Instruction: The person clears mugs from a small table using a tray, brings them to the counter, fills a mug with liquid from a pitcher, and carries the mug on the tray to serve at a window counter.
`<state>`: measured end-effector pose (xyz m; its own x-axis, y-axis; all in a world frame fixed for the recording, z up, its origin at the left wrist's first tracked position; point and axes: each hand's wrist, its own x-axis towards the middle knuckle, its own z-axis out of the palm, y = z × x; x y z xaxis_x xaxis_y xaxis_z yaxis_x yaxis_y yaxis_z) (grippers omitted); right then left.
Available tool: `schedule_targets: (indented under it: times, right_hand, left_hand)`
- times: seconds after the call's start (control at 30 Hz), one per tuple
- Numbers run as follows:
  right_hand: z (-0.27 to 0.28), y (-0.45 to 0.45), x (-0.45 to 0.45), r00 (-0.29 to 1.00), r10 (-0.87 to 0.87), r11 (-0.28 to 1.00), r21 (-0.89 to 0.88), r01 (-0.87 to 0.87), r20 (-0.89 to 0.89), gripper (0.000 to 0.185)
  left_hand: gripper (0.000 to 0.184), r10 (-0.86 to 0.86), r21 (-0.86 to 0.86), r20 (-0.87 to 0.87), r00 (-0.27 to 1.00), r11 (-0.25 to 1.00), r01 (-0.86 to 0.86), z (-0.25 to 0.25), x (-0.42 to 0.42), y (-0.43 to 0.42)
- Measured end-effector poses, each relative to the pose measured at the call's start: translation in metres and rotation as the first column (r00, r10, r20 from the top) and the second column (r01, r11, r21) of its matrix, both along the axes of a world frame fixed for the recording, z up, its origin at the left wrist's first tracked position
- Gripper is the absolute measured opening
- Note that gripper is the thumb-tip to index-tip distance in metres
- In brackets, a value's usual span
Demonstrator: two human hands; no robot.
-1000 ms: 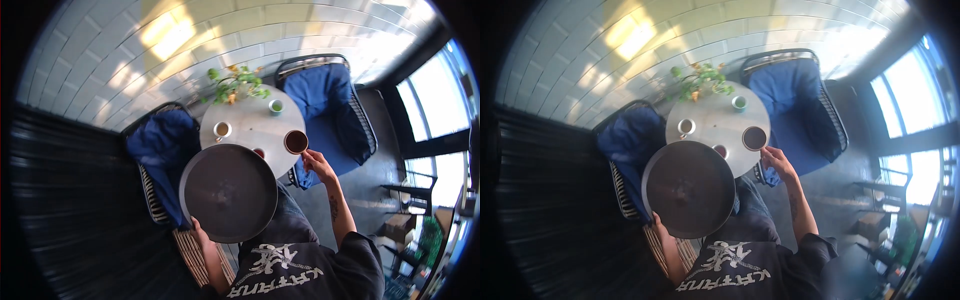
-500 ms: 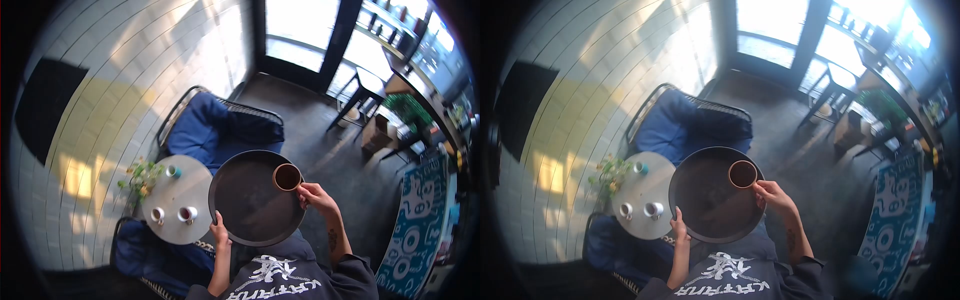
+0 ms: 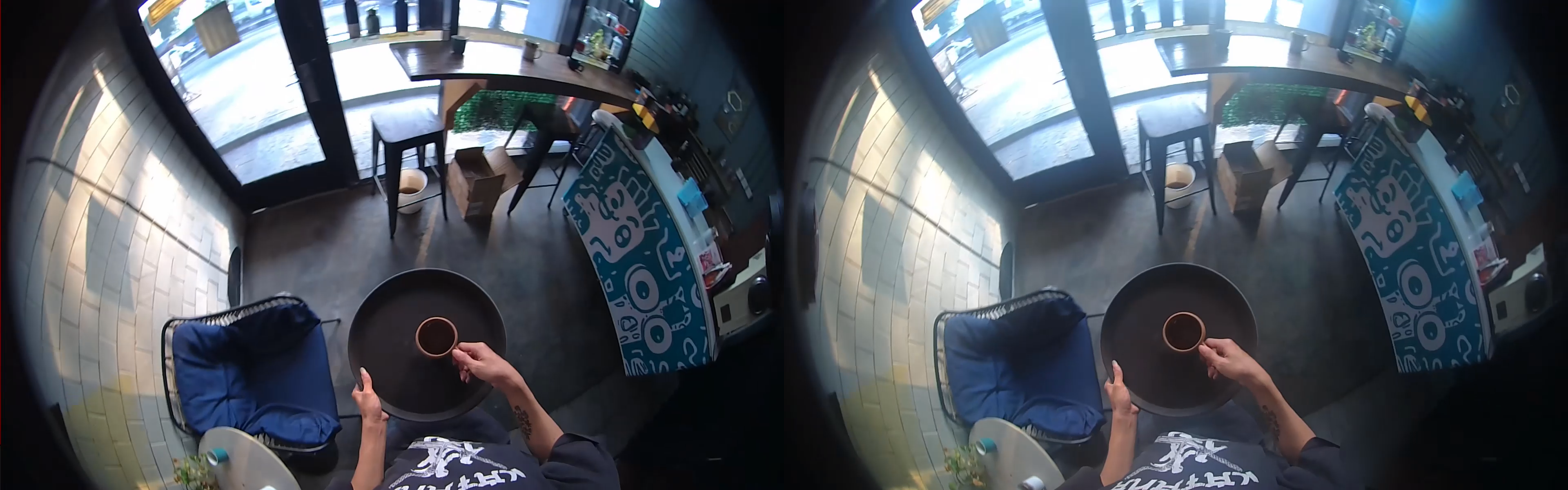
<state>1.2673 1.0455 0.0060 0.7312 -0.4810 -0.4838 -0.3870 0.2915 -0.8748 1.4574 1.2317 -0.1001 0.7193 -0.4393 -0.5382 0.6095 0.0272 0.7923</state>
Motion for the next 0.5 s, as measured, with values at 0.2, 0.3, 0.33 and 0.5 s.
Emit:
schedule_targets:
  times: [0.2, 0.3, 0.33, 0.5]
  right_hand:
    - [-0.007, -0.090, 0.018, 0.995, -0.104, 0.993, 0.060, 0.105, -0.012, 0.032]
    - [-0.027, -0.139, 0.041, 0.984, -0.178, 0.980, 0.088, 0.177, 0.011, 0.031]
    - [-0.034, -0.155, 0.051, 0.978, -0.207, 0.974, 0.103, 0.203, 0.033, 0.031]
    - [-0.058, -0.237, 0.119, 0.951, -0.305, 0.944, 0.152, 0.293, 0.058, 0.028]
  left_hand:
    - [0.049, -0.085, -0.026, 0.022, 0.996, 0.996, 0.086, 0.006, 0.034, -0.116]
    - [0.048, -0.104, 0.015, 0.008, 0.995, 0.995, 0.104, 0.007, 0.062, -0.178]
    - [0.048, -0.083, 0.038, -0.009, 0.996, 0.996, 0.084, 0.007, 0.072, -0.197]
    - [0.045, -0.130, 0.049, 0.054, 0.990, 0.991, 0.127, -0.038, 0.151, -0.280]
